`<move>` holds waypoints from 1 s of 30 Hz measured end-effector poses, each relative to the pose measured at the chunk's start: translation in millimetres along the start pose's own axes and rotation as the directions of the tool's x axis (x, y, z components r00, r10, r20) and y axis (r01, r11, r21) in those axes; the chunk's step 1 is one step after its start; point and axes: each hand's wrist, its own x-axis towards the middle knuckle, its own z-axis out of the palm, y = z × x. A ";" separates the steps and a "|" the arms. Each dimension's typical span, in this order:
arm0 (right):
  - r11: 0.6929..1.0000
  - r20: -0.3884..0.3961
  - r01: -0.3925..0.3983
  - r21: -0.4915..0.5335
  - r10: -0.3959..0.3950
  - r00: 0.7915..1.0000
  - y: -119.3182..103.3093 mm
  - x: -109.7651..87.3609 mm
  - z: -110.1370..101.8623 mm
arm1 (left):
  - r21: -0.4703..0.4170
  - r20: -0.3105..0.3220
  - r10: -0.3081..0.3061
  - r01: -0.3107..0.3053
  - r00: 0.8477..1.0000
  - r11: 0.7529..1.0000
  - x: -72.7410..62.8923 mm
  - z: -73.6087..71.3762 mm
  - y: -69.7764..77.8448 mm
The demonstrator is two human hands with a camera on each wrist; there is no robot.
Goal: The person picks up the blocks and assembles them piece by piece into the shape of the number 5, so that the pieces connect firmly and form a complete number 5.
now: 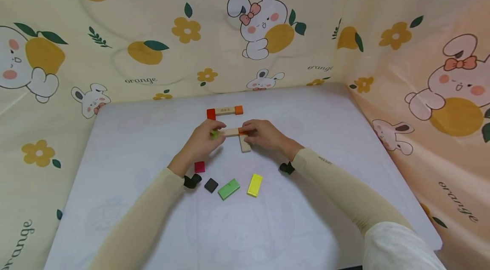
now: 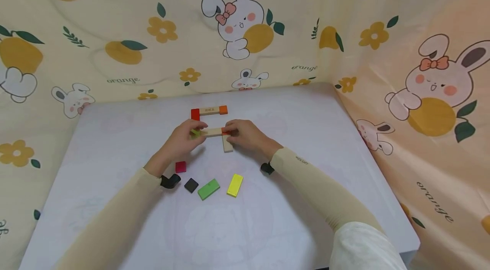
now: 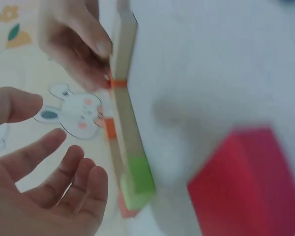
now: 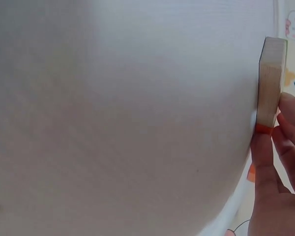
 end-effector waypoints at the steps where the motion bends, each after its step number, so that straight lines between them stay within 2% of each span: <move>1: 1.000 -0.001 -0.002 0.003 0.002 1.000 -0.2 -0.2 0.1 | -0.015 -0.014 0.009 -0.009 1.000 1.000 -4.7 1.9 3.3; 4: 1.000 -0.001 -0.011 0.016 0.011 1.000 -1.4 -0.8 0.7 | -0.047 -0.060 0.047 -0.050 0.997 0.998 -20.7 9.4 13.7; 9: 1.000 0.007 -0.022 0.018 0.022 1.000 -1.9 -0.9 2.0 | -0.052 -0.132 0.089 -0.096 0.987 0.994 -49.2 26.1 29.3; 12: 0.999 0.003 -0.028 0.015 0.028 1.000 -1.5 -1.2 1.6 | -0.047 -0.134 0.098 -0.105 0.986 0.993 -63.5 38.6 38.7; 16: 1.000 0.001 -0.014 0.008 0.014 1.000 -0.1 -1.6 0.1 | -0.049 -0.112 0.073 -0.078 0.991 0.996 -77.8 55.7 46.0; 20: 1.000 0.001 0.009 0.000 -0.009 1.000 1.8 -0.2 -0.6 | -0.060 -0.102 0.048 -0.054 0.994 0.997 -85.8 70.5 48.5; 26: 1.000 -0.007 -0.002 0.008 0.002 1.000 3.2 -0.1 -0.4 | -0.076 -0.060 0.019 -0.023 0.998 0.997 -90.3 91.1 52.6; 30: 0.999 -0.012 -0.009 0.033 0.009 1.000 2.4 -1.6 1.0 | -0.025 -0.019 0.015 -0.015 1.000 1.000 -93.4 107.2 53.2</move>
